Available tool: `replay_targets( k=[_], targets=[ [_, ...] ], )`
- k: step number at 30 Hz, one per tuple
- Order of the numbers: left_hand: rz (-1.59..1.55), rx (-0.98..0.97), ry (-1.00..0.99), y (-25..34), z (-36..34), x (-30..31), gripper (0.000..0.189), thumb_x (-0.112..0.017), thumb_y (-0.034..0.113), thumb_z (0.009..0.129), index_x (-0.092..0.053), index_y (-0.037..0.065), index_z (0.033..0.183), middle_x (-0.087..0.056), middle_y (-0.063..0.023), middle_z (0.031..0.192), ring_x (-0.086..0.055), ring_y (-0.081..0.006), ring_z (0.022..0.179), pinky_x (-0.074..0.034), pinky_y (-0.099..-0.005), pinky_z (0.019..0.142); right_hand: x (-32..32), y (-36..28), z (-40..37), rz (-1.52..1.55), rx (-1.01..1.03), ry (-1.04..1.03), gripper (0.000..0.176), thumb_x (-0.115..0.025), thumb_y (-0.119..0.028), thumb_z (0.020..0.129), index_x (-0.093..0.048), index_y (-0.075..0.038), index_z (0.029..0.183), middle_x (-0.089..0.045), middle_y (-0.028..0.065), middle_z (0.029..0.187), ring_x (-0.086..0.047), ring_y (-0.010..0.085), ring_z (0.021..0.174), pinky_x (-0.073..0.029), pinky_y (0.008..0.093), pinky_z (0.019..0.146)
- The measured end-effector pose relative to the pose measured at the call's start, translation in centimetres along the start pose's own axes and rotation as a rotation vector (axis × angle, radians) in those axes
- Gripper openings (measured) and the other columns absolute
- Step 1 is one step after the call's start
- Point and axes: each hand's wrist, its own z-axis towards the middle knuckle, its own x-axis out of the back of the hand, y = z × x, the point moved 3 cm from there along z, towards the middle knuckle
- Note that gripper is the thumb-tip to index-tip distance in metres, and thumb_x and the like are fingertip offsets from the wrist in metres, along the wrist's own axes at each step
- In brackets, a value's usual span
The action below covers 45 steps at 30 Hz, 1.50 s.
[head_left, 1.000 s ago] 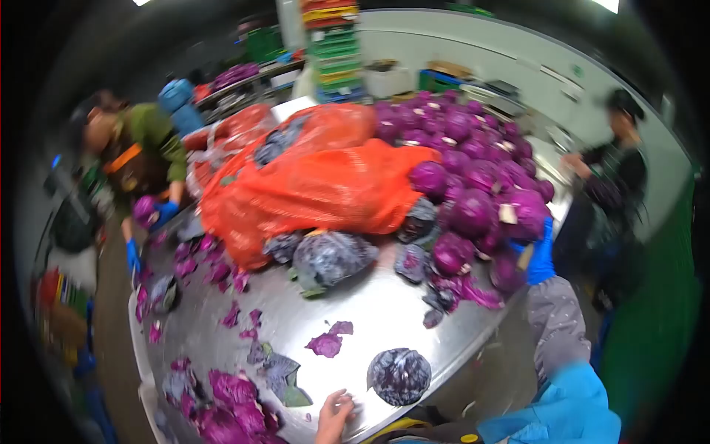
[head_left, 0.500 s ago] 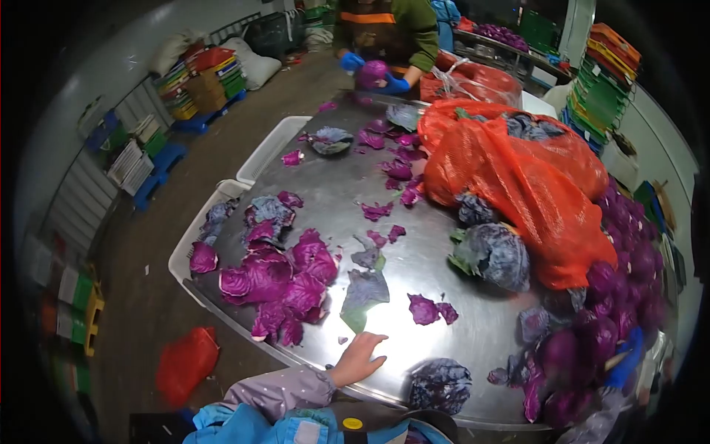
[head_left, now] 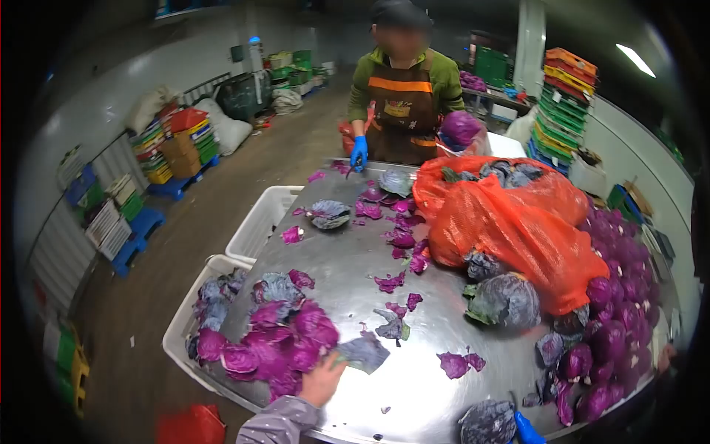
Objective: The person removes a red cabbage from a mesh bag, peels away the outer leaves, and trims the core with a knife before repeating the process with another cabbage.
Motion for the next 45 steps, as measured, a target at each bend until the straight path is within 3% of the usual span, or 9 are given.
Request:
replay_targets(
  k=[3, 12, 14, 17, 24, 32, 37, 41, 45],
  targets=[
    [-0.413, 0.626, -0.184, -9.9, -0.8, -1.8, 0.031, -0.057, 0.018, 0.080, -0.060, 0.017, 0.110, -0.050, -0.0077, 0.122, -0.048, -0.0276, 0.116, -0.041, -0.0492, 0.092, -3.0, -0.1, -0.9, 0.083, 0.076, -0.123, 0.045, -0.046, -0.047, 0.090, -0.051, -0.011, 0.117, -0.058, 0.0052, 0.077, -0.053, 0.0137, 0.059, -0.043, 0.0263, 0.056],
    [-0.311, 0.340, 0.384, -11.8, 0.1, 6.7, 0.041, -0.063, 0.008, 0.074, -0.052, 0.000, 0.113, -0.048, -0.0185, 0.115, -0.045, -0.0344, 0.104, -0.036, -0.0428, 0.090, -13.3, -2.7, 0.2, 0.364, 0.030, -0.135, 0.037, -0.037, -0.042, 0.097, -0.053, -0.009, 0.103, -0.052, 0.0016, 0.060, -0.048, 0.0112, 0.047, -0.039, 0.0243, 0.042],
    [-0.960, 0.482, 0.040, -6.0, -1.3, 1.8, 0.043, -0.060, 0.011, 0.079, -0.049, -0.002, 0.119, -0.055, -0.0127, 0.103, -0.057, -0.0198, 0.081, -0.046, -0.0309, 0.070, -16.0, -3.2, 0.9, 0.411, 0.098, -0.173, 0.036, -0.036, -0.041, 0.098, -0.051, -0.009, 0.106, -0.051, 0.0015, 0.060, -0.048, 0.0112, 0.047, -0.039, 0.0241, 0.042],
    [-1.657, 0.698, -0.819, 3.6, -2.6, 3.7, 0.056, -0.050, 0.023, 0.093, -0.023, 0.005, 0.140, -0.051, -0.0166, 0.120, -0.055, -0.0281, 0.108, -0.052, -0.0400, 0.082, -19.7, -5.7, 0.7, 0.435, 0.174, -0.205, 0.032, -0.039, -0.039, 0.098, -0.052, -0.010, 0.105, -0.050, 0.0005, 0.061, -0.045, 0.0096, 0.045, -0.037, 0.0226, 0.040],
    [-2.360, 0.716, -1.340, 7.8, -1.6, 2.0, 0.059, -0.032, 0.049, 0.096, -0.012, 0.017, 0.142, -0.030, -0.0112, 0.142, -0.045, -0.0335, 0.122, -0.044, -0.0537, 0.096, -23.5, -7.4, 2.6, 0.395, 0.079, -0.048, 0.041, -0.054, -0.039, 0.092, -0.046, -0.008, 0.117, -0.055, 0.0006, 0.068, -0.046, 0.0085, 0.043, -0.037, 0.0217, 0.036],
    [-2.157, 0.391, -0.788, 4.3, 4.3, 7.0, 0.065, -0.049, 0.035, 0.094, -0.008, 0.021, 0.143, -0.026, -0.0105, 0.141, -0.039, -0.0259, 0.126, -0.046, -0.0487, 0.094, -24.9, -13.3, 1.4, 0.487, 0.458, -0.066, 0.076, -0.066, -0.015, 0.082, -0.022, -0.012, 0.144, -0.056, 0.0041, 0.107, -0.048, 0.0062, 0.056, -0.042, 0.0197, 0.046],
    [-1.969, 0.575, -0.900, 2.6, 3.5, 4.8, 0.062, -0.051, 0.029, 0.094, -0.017, 0.009, 0.142, -0.028, -0.0142, 0.139, -0.043, -0.0261, 0.120, -0.045, -0.0404, 0.091, -26.2, -13.7, 3.3, 0.396, 0.287, 0.001, 0.070, -0.071, -0.023, 0.080, -0.035, -0.010, 0.138, -0.058, 0.0021, 0.091, -0.048, 0.0053, 0.053, -0.038, 0.0200, 0.043],
    [-1.036, 0.062, -0.212, 2.2, 2.8, 5.3, 0.079, -0.069, 0.037, 0.077, -0.030, 0.004, 0.136, -0.021, -0.0272, 0.138, -0.033, -0.0400, 0.124, -0.031, -0.0463, 0.101, -27.3, -13.2, 4.5, 0.283, 0.113, 0.116, 0.055, -0.071, -0.025, 0.081, -0.046, -0.005, 0.125, -0.058, 0.0019, 0.082, -0.050, 0.0055, 0.056, -0.039, 0.0202, 0.044],
    [-0.885, 0.023, -0.144, 3.1, 3.7, 7.0, 0.098, -0.082, 0.030, 0.058, -0.028, 0.009, 0.138, -0.025, -0.0250, 0.133, -0.036, -0.0419, 0.122, -0.035, -0.0422, 0.101, -28.1, -15.4, 4.4, 0.193, 0.287, 0.072, 0.059, -0.071, -0.025, 0.080, -0.044, -0.006, 0.129, -0.059, 0.0039, 0.087, -0.051, 0.0045, 0.066, -0.043, 0.0223, 0.052]
  ],
)
